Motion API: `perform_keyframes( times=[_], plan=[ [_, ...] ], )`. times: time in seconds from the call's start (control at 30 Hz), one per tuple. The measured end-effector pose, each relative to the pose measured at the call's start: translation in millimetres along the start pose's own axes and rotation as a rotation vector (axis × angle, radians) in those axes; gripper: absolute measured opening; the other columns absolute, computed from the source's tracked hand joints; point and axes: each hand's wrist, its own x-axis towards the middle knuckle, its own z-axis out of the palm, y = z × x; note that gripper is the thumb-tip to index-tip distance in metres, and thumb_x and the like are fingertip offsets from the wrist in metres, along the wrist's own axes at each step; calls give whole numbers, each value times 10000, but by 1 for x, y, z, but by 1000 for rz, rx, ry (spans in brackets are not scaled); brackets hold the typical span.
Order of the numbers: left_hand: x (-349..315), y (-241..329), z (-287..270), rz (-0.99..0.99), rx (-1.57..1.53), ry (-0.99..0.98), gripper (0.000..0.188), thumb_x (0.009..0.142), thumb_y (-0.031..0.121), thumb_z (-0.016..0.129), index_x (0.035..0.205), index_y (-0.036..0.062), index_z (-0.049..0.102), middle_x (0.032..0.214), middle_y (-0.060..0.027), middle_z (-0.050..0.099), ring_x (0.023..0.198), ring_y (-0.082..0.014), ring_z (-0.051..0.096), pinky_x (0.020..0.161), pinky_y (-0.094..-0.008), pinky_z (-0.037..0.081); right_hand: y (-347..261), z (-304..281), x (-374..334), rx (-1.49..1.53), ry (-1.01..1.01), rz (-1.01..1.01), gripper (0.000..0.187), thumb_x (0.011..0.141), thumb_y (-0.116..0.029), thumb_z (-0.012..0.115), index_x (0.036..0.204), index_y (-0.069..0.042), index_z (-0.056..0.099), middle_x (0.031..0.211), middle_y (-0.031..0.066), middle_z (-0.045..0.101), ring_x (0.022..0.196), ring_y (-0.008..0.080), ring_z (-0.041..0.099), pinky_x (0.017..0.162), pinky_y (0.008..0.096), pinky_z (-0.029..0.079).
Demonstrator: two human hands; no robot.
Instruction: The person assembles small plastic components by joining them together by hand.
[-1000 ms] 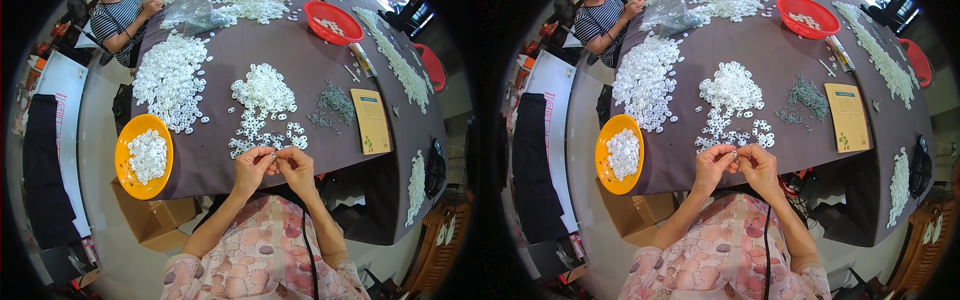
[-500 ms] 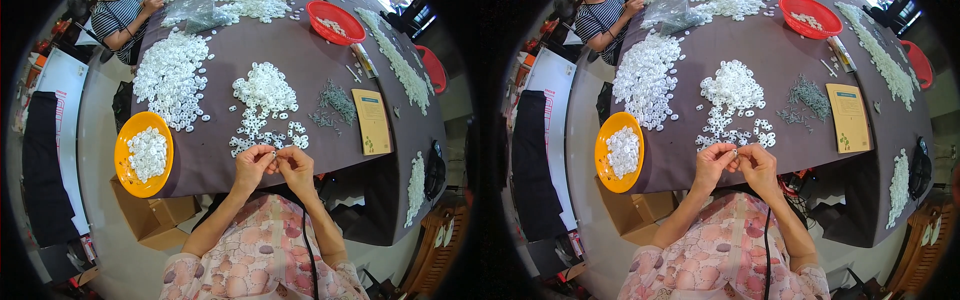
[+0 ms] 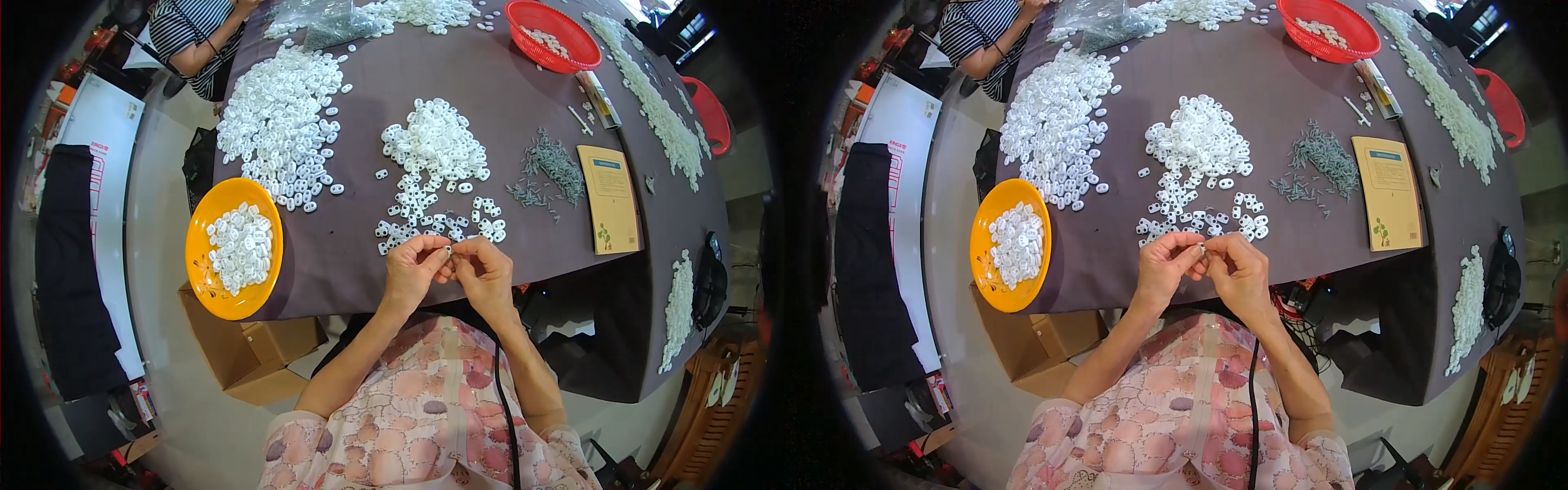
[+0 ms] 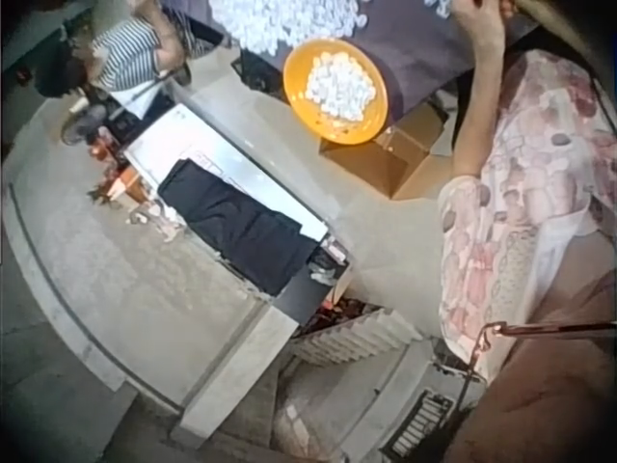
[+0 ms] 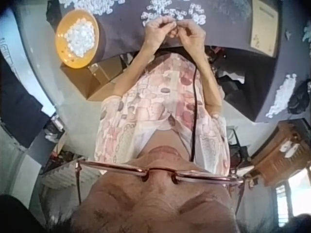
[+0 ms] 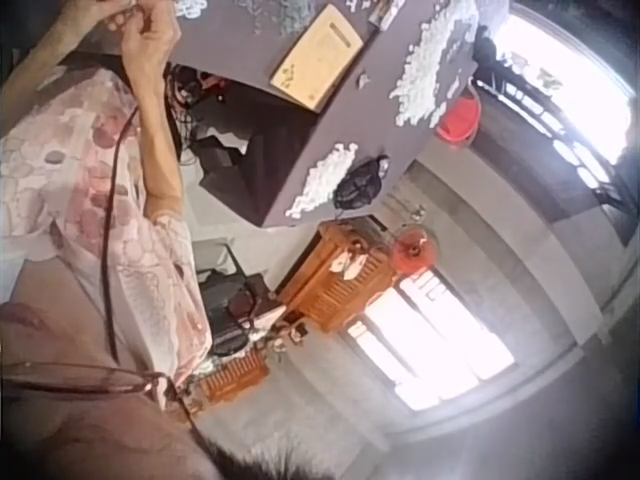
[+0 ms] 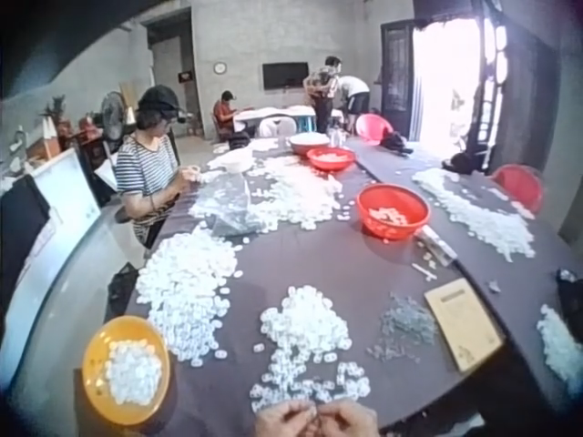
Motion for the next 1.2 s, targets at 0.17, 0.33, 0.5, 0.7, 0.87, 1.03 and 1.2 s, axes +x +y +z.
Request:
perform_keyframes(
  times=[0.17, 0.33, 0.5, 0.7, 0.87, 1.03, 1.2],
  plan=[
    [-2, 4, 3, 25, 40, 16, 107, 865, 18, 578, 948, -23, 633, 737, -34, 640, 597, -54, 575, 521, -183, 491, -7, 2, 2, -29, 22, -31, 111, 786, 56, 576, 871, -8, 603, 746, 59, 581, 595, 103, 548, 530, 230, 435],
    [-4, 9, 2, 45, 113, 28, 91, 860, 12, 582, 921, -19, 641, 721, -31, 641, 581, -52, 571, 505, -183, 482, -11, 1, 4, -120, -38, -91, 136, 798, 97, 518, 873, 11, 592, 746, 23, 579, 688, 69, 573, 593, 211, 477],
    [0, 4, 0, 39, 118, 43, 80, 856, 4, 585, 902, -19, 647, 712, -33, 645, 567, -54, 573, 494, -184, 479, 0, 8, 6, -30, -21, -13, 148, 787, 77, 540, 904, -2, 589, 724, 87, 589, 621, 148, 587, 562, 264, 470],
    [-1, -5, -8, -25, 42, 15, 123, 860, 29, 601, 953, -49, 625, 769, -65, 658, 622, -93, 626, 551, -205, 532, 6, 4, 6, -31, -104, 28, 140, 827, 81, 535, 955, 27, 555, 763, 43, 618, 688, 73, 588, 619, 224, 503],
    [1, -9, -15, -66, -66, 11, 133, 857, 26, 605, 979, -25, 622, 813, -74, 654, 646, -109, 628, 549, -224, 535, -1, 0, 15, -70, -127, 17, 113, 813, 29, 610, 923, 8, 595, 772, 29, 627, 676, 63, 582, 607, 216, 489],
    [2, -11, -20, -89, -146, 30, 140, 848, 25, 615, 981, -20, 620, 809, -72, 648, 645, -131, 640, 542, -232, 540, -2, -16, 56, -328, 14, -132, 80, 816, 1, 570, 884, -20, 607, 721, 85, 595, 588, 185, 570, 548, 280, 451],
    [1, -5, -15, -128, -216, 65, 122, 847, 46, 628, 951, -17, 616, 772, -55, 628, 613, -118, 628, 506, -208, 524, 16, -18, 89, -654, -1, -263, 118, 774, -60, 624, 889, -41, 612, 803, 107, 544, 773, 292, 567, 656, 404, 453]
  ],
)
